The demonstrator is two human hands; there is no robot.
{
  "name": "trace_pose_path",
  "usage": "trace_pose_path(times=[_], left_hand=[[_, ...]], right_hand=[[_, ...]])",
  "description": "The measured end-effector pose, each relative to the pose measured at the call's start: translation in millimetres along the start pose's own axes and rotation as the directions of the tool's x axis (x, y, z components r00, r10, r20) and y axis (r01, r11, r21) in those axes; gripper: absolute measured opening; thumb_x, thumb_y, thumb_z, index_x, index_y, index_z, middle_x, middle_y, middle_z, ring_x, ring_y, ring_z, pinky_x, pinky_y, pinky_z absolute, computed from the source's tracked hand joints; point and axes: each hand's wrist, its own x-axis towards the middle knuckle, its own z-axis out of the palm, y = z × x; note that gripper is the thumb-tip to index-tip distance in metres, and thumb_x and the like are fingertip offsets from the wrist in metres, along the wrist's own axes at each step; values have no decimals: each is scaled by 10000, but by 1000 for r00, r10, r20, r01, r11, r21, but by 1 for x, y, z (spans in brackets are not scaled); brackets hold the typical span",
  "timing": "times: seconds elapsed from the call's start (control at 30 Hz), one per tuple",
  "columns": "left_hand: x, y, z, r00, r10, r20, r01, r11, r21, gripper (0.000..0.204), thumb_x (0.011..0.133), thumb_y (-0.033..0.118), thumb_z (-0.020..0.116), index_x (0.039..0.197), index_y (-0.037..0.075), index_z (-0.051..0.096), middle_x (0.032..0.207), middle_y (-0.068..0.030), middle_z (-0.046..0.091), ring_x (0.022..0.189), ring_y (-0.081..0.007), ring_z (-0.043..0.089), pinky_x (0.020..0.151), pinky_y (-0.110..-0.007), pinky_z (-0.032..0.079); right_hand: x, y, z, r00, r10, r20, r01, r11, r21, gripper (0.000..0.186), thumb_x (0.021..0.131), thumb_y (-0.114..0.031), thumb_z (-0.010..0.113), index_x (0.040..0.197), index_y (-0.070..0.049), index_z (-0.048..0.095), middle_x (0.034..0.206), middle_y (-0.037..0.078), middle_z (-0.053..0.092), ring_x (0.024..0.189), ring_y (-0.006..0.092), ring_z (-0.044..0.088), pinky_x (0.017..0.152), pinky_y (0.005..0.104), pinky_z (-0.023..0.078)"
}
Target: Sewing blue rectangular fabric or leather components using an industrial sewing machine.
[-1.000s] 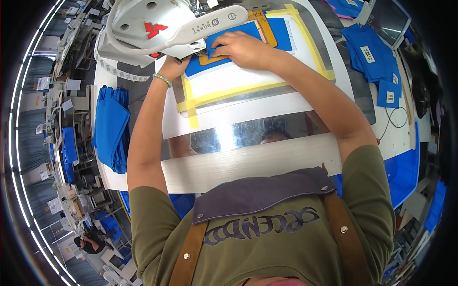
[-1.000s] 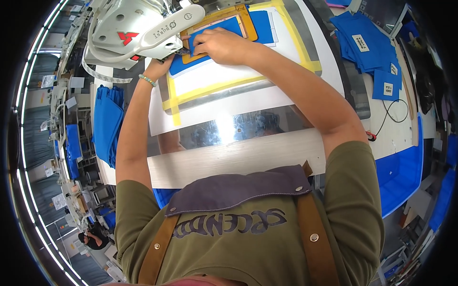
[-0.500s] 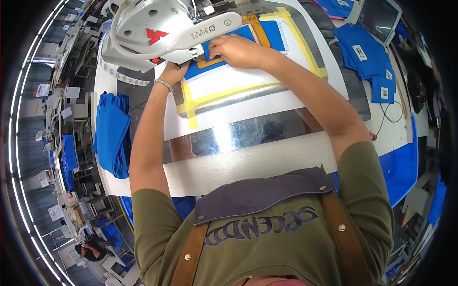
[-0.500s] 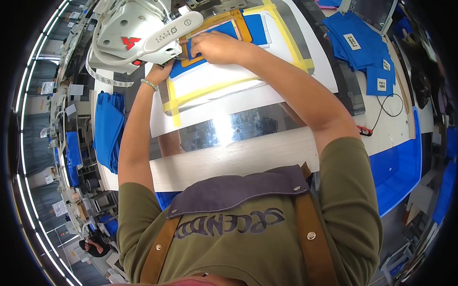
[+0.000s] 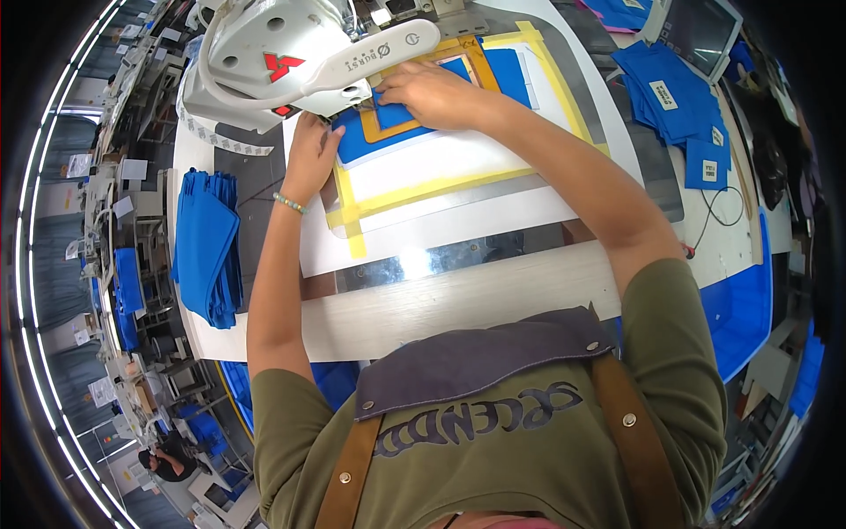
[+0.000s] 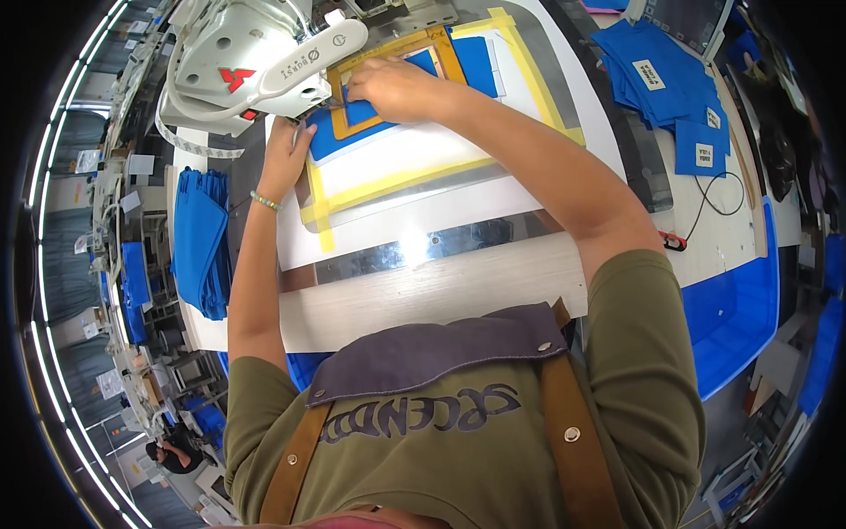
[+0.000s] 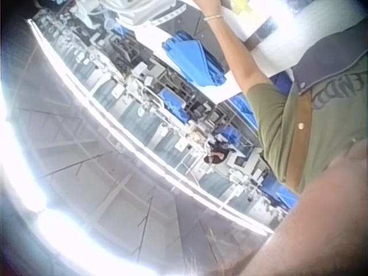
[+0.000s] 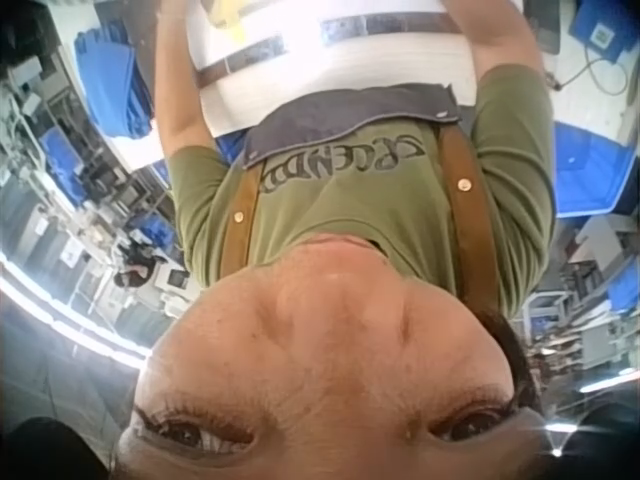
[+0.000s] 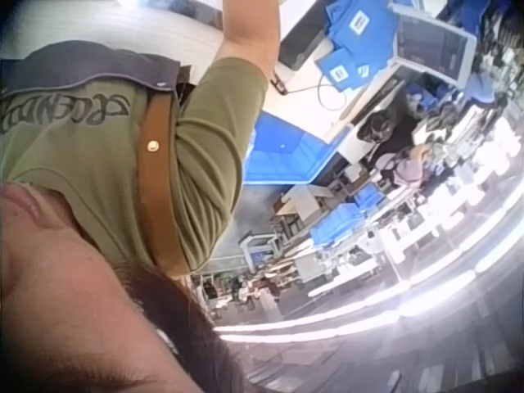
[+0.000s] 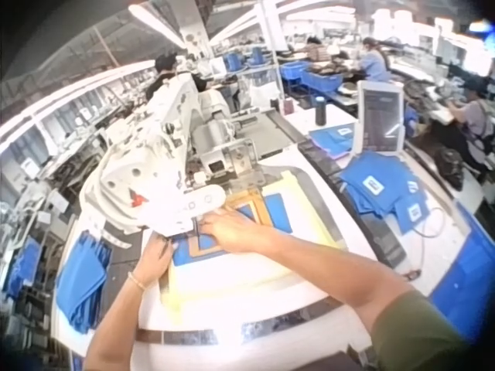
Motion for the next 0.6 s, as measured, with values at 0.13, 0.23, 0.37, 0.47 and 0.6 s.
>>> trace_pose_path(times=[0.13,0.23,0.37,0.47,0.6], left_hand=[[-23,18,-12,997,38,73,-45,994,95,363,1003,148,646,1357,83,696,1434,-233,598,1427,-406,481,1185,-479,380],[-38,31,-16,997,41,70,-47,995,88,358,993,117,651,1345,104,714,1505,-178,586,1463,-390,461,1211,-481,365],[-47,50,-17,995,58,76,-62,997,51,342,974,85,673,1311,104,733,1555,-98,582,1480,-364,462,1222,-471,363],[-44,65,-15,993,87,84,-91,995,47,328,973,84,680,1297,96,733,1531,-93,602,1466,-352,483,1223,-462,365],[-34,79,-10,987,90,131,-92,996,14,328,985,88,671,1308,89,723,1516,-90,612,1461,-341,492,1220,-452,372]], right_hand=[[-7,-8,-4,999,-16,46,15,1000,24,390,904,-21,654,1274,-96,755,1382,66,678,1358,286,554,1177,448,434],[-13,-12,-7,998,-53,44,52,998,22,383,904,-25,659,1268,-91,757,1379,75,679,1354,287,559,1169,448,442],[-22,-21,-9,995,-96,34,95,995,26,366,907,-41,670,1259,-88,757,1369,80,686,1338,288,573,1153,451,453],[-26,-28,-10,994,-97,42,97,995,13,352,907,-59,681,1249,-87,756,1349,82,695,1323,288,585,1146,449,457],[-43,-22,-27,995,-100,7,99,994,55,307,930,-42,667,1223,-70,754,1355,83,693,1269,295,610,1079,435,506]])
